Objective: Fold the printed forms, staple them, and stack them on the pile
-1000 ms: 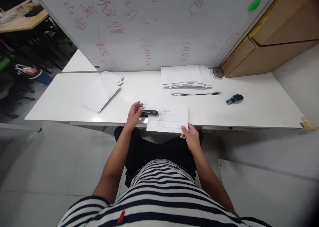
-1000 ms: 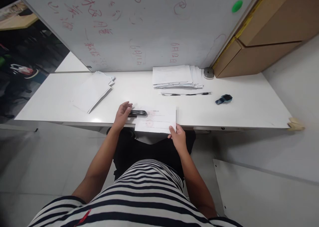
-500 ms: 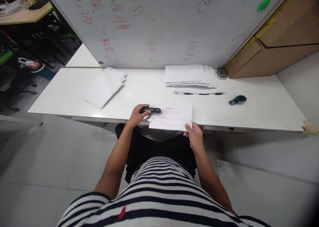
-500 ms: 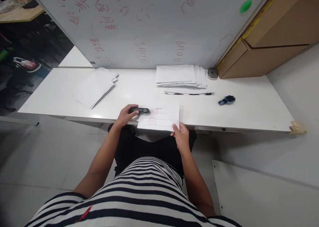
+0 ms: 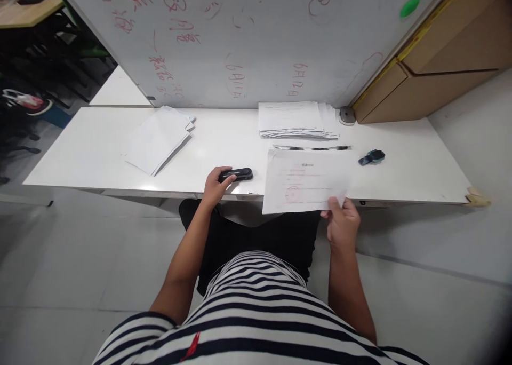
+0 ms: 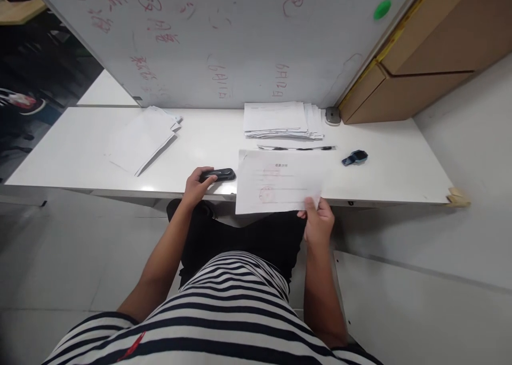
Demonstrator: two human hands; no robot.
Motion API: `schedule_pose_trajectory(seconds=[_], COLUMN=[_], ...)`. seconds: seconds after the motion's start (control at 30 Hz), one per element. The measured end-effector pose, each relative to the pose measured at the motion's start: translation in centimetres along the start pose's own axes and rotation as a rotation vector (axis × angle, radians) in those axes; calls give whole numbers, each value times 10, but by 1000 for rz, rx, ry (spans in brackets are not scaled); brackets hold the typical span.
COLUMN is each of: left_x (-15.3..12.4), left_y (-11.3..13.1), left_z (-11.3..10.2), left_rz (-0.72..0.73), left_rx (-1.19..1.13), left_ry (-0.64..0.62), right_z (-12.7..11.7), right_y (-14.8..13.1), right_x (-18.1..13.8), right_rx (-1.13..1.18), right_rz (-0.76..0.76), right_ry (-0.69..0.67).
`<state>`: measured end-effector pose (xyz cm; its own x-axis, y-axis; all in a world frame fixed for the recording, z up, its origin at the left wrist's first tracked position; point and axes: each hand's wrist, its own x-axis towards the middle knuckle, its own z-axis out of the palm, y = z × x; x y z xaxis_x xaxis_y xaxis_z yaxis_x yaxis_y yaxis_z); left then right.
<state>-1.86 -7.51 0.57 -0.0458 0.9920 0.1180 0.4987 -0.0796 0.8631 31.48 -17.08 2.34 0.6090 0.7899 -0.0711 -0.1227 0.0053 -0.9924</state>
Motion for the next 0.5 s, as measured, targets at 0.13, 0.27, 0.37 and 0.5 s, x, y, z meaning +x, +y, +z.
schedule_pose_trajectory(seconds=[0.13,0.27,0.37,0.5], left_x=[-2,-2,-1,-1], left_y=[2,1,0,0], left_z=[1,0,0,0], left_rz=[-15,-13,-10,1], left_rx=[-50,-47,-49,-54], left_ry=[26,31,29,29], right_z=[11,16,20,24], right_y=[15,11,5,4], right_x=[-3,-9,-10,-10], right_rx=[-59,25,78,60], right_rz=[70,52,47,40], right_ry=[-29,-25,-7,20])
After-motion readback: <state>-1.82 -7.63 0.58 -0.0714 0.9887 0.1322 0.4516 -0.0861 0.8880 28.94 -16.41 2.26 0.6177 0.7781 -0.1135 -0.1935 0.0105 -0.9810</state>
